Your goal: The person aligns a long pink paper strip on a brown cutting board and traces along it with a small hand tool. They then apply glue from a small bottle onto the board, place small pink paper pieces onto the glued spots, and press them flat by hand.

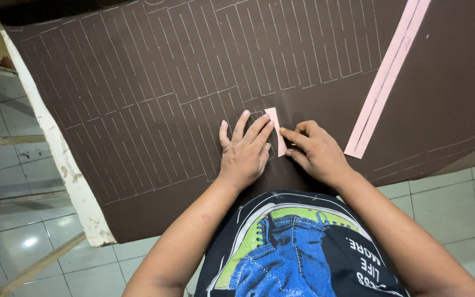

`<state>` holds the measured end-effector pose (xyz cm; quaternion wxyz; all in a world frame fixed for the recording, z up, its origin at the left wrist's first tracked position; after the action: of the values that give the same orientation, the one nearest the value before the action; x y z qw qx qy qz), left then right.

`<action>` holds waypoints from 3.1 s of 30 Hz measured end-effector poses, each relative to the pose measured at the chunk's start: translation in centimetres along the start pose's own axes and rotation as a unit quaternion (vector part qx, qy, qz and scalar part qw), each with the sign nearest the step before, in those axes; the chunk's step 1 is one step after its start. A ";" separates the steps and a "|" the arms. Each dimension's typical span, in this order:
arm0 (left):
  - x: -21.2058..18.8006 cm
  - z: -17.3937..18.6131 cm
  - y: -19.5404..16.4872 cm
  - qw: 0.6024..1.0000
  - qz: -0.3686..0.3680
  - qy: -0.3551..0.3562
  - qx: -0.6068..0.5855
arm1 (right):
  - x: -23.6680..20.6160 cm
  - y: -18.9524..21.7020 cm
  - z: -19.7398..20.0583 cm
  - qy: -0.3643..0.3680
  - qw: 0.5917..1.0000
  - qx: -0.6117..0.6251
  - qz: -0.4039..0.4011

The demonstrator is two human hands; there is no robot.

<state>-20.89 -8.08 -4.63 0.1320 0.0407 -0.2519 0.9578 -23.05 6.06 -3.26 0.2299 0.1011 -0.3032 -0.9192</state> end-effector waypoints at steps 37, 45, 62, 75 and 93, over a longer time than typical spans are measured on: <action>-0.6 2.5 1.1 0.986 0.003 -0.114 -0.121 | 0.5 0.5 0.5 0.025 0.998 0.043 -0.034; -0.6 2.8 2.0 0.976 0.032 -0.134 -0.167 | 0.4 0.4 0.4 0.014 1.000 0.014 -0.016; -0.4 2.4 1.2 0.987 0.018 -0.105 -0.119 | 0.8 0.8 0.5 -0.004 0.999 -0.026 -0.047; -0.2 2.0 0.6 0.994 0.012 -0.079 -0.076 | 0.2 -0.2 0.2 -0.063 0.995 -0.036 -0.065; -0.1 1.0 -2.3 0.993 -0.111 -0.043 -0.005 | -5.1 -8.3 8.1 -0.172 0.926 -0.056 -0.332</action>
<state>-20.18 -6.63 -2.73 0.2266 0.1094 -0.2558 0.9334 -24.20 18.61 -1.60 -0.1392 0.0229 -0.2353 -0.9616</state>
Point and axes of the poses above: each hand's wrist, its own x-axis towards the middle knuckle, its own z-axis out of the back of the hand, y = z × x, the point moved 10 cm from there along x, towards the middle knuckle, and after that the axes turned 2 degrees about z, right-handed, at the moved point
